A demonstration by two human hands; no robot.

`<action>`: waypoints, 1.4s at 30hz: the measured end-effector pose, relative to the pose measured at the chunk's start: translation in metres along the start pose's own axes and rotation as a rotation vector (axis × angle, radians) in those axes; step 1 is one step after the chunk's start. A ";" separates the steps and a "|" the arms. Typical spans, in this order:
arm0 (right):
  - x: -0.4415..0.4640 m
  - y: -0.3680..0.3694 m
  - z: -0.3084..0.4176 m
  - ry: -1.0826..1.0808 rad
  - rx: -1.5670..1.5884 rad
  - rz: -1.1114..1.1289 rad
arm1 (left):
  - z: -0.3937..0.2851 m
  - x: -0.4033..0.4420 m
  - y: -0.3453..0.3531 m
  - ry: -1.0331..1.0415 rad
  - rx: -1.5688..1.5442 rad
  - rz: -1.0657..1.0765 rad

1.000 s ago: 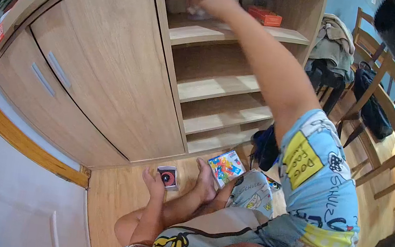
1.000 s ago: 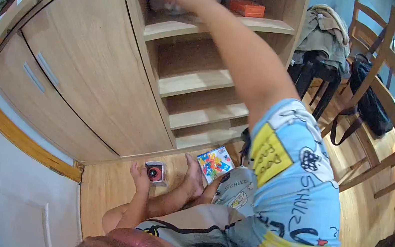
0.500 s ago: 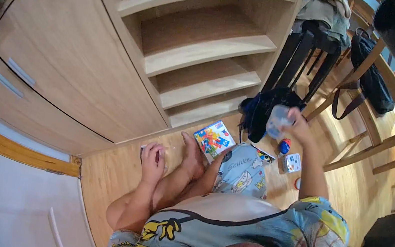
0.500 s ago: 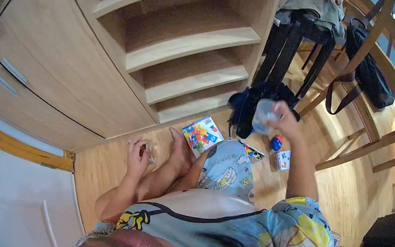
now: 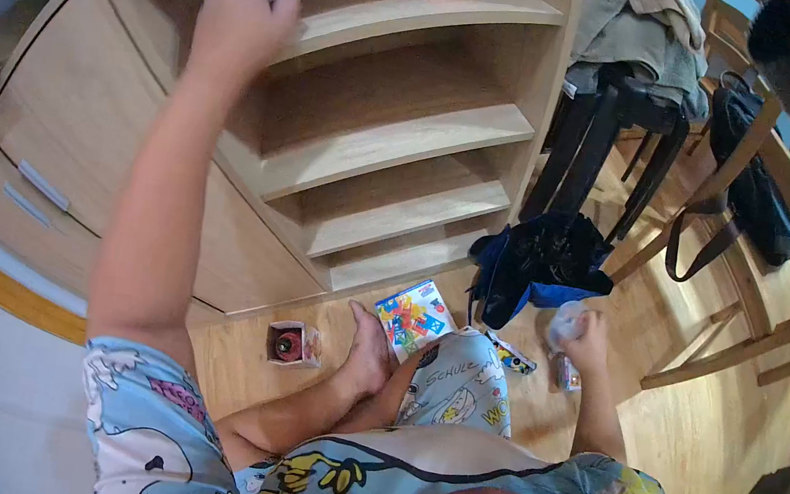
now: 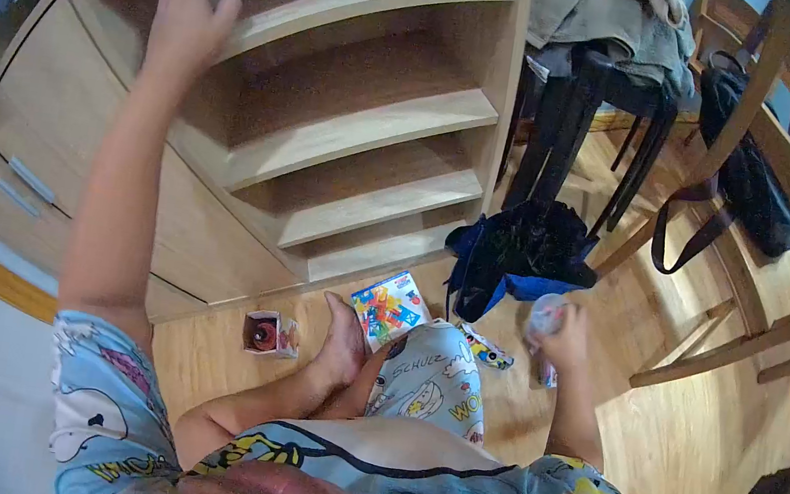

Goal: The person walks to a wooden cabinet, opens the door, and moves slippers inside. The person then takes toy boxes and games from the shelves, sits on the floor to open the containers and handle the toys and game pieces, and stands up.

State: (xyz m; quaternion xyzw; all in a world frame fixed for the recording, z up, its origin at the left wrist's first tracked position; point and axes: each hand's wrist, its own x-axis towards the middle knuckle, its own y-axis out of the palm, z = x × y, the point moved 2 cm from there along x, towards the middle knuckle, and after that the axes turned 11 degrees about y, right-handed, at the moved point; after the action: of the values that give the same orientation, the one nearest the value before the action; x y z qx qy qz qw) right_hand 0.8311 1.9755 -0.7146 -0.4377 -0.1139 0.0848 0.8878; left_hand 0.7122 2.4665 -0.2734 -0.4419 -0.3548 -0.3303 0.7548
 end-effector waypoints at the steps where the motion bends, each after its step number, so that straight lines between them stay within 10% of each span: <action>1: 0.002 -0.004 -0.014 0.066 -0.075 -0.152 | 0.017 0.020 0.020 -0.127 0.018 0.168; 5: -0.007 0.003 -0.054 0.411 -0.102 -0.247 | 0.065 0.054 0.084 -0.362 0.103 0.517; 21: 0.015 0.034 -0.110 0.500 -0.067 -0.226 | 0.103 0.045 0.097 -0.150 0.206 0.420; 30: 0.019 0.000 -0.020 0.177 0.029 -0.395 | 0.070 0.041 0.062 -0.252 0.233 0.635; 42: 0.023 -0.013 0.144 -0.280 0.506 -0.219 | 0.005 0.020 -0.044 -0.165 0.046 0.373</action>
State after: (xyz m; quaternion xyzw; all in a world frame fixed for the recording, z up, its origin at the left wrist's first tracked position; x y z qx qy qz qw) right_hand 0.8137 2.0822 -0.6166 -0.1719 -0.2569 0.0738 0.9482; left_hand 0.6859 2.4498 -0.2361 -0.5084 -0.3348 -0.1392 0.7810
